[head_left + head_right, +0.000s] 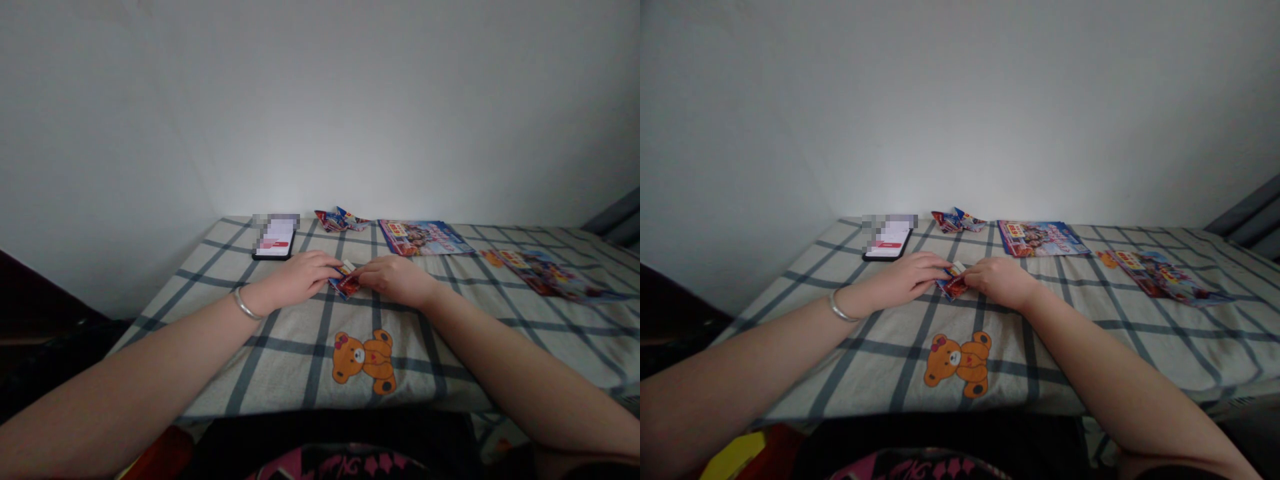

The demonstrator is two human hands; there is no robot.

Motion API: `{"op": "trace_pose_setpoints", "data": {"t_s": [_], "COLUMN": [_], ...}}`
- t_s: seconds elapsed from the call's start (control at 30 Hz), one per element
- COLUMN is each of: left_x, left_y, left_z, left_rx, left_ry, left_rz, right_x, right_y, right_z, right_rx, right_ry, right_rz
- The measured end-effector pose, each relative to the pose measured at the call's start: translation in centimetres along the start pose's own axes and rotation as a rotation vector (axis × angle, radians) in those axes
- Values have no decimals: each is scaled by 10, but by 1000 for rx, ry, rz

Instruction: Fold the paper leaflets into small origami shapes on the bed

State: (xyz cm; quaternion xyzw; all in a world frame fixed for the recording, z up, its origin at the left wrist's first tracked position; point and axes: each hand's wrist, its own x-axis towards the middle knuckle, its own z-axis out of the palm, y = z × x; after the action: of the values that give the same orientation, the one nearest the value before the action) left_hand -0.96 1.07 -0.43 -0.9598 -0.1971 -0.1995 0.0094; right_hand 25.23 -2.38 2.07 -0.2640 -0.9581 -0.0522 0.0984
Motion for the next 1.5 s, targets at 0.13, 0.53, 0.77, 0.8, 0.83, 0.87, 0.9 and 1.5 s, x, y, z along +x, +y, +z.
{"op": "trace_pose_setpoints", "data": {"t_s": [0.13, 0.53, 0.77, 0.8, 0.83, 0.87, 0.9, 1.5], "left_x": [1, 3, 2, 1, 1, 2, 2, 11], "left_y": [3, 10, 12, 13, 13, 14, 14, 22], "left_z": [0, -3, -2, -1, -1, -1, -1, 6], "left_rx": [-28, 6, 54, 61, 69, 80, 92, 109], "left_ry": [-36, -119, -167, -171, -174, -179, -186, -246], "left_rz": [41, 13, -7, -5, -4, -4, -8, -74], "right_x": [-2, -1, -5, -6, -6, -7, -7, -5], "right_y": [5, 3, 9, 10, 10, 10, 10, -4], "right_z": [4, 4, 7, 6, 4, 2, 0, -9], "right_rx": [101, 130, 164, 133, 93, 53, 17, -172], "right_ry": [30, 29, 115, 113, 104, 93, 80, -31], "right_rz": [31, 87, 80, 83, 89, 96, 102, 136]}}
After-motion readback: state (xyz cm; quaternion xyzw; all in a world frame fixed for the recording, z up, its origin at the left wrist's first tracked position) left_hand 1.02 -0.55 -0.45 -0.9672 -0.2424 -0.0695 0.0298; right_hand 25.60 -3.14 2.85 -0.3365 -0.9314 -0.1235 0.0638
